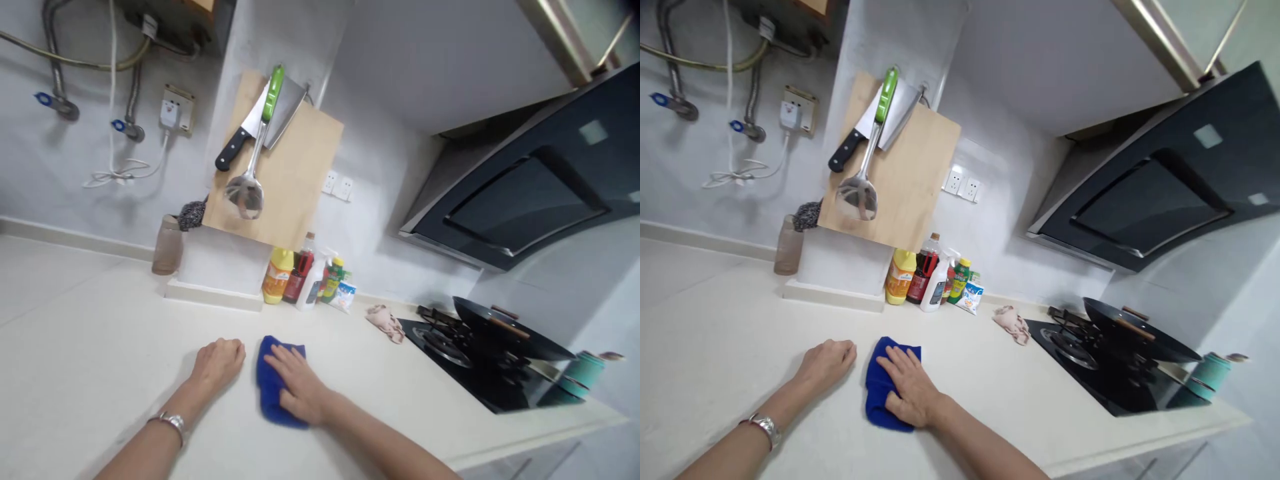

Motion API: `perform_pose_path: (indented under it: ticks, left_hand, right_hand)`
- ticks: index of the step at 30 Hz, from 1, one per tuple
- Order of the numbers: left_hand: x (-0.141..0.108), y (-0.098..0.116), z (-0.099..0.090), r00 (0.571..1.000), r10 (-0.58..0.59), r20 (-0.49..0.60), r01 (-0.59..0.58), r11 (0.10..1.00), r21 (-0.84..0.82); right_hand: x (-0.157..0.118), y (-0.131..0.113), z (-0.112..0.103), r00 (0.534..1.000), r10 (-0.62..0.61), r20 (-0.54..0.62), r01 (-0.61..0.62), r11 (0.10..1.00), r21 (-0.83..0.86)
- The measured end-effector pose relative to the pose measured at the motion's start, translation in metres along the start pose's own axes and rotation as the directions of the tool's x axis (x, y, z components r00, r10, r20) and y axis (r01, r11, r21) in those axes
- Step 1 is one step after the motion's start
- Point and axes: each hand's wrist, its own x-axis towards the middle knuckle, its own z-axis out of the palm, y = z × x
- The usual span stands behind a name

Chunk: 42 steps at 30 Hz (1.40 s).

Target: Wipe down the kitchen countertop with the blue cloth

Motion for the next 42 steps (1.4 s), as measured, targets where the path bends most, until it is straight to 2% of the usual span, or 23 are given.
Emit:
perform_pose_path:
  ticks: [5,9,13,18,22,25,27,30,33,37,42]
  left_hand:
    - [0.005,-0.002,0.004,0.999,-0.02,0.031,0.02,1.0,0.023]
    - [0.008,-0.001,0.006,0.998,-0.032,0.057,0.03,0.999,0.045]
    - [0.011,-0.001,0.009,0.996,-0.06,0.068,0.056,0.997,0.061]
    - [0.013,-0.002,0.012,0.994,-0.079,0.073,0.074,0.995,0.07]
    - [0.014,-0.003,0.013,0.994,-0.093,0.065,0.089,0.993,0.073]
    - [0.015,-0.003,0.013,0.994,-0.094,0.054,0.09,0.994,0.06]
    - [0.016,-0.002,0.011,0.995,-0.092,0.04,0.09,0.995,0.051]
    - [0.017,-0.002,0.008,0.994,-0.111,0.018,0.11,0.994,0.01]
    - [0.019,-0.006,0.004,0.99,-0.137,-0.018,0.134,0.986,-0.102]
    - [0.02,-0.018,0.003,0.975,-0.167,-0.147,0.131,0.965,-0.228]
    - [0.019,-0.033,0.005,0.931,-0.134,-0.34,0.03,0.955,-0.294]
  right_hand:
    - [0.04,0.04,-0.003,0.973,0.226,-0.035,-0.229,0.969,-0.098]
    - [0.08,0.071,-0.002,0.944,0.322,-0.075,-0.329,0.94,-0.096]
    - [0.112,0.102,0.003,0.889,0.44,-0.128,-0.451,0.889,-0.076]
    - [0.131,0.128,0.009,0.832,0.534,-0.154,-0.545,0.837,-0.044]
    - [0.131,0.125,0.007,0.82,0.552,-0.153,-0.564,0.825,-0.045]
    - [0.124,0.105,0.001,0.834,0.535,-0.135,-0.546,0.836,-0.059]
    - [0.116,0.085,-0.003,0.864,0.49,-0.117,-0.499,0.864,-0.067]
    - [0.1,0.054,-0.006,0.922,0.377,-0.085,-0.383,0.921,-0.071]
    - [0.077,0.027,-0.007,0.964,0.261,-0.055,-0.264,0.963,-0.058]
    - [0.026,-0.001,-0.009,0.992,0.123,-0.015,-0.123,0.992,0.011]
    - [-0.064,-0.021,-0.011,0.997,0.022,-0.069,-0.014,0.993,0.114]
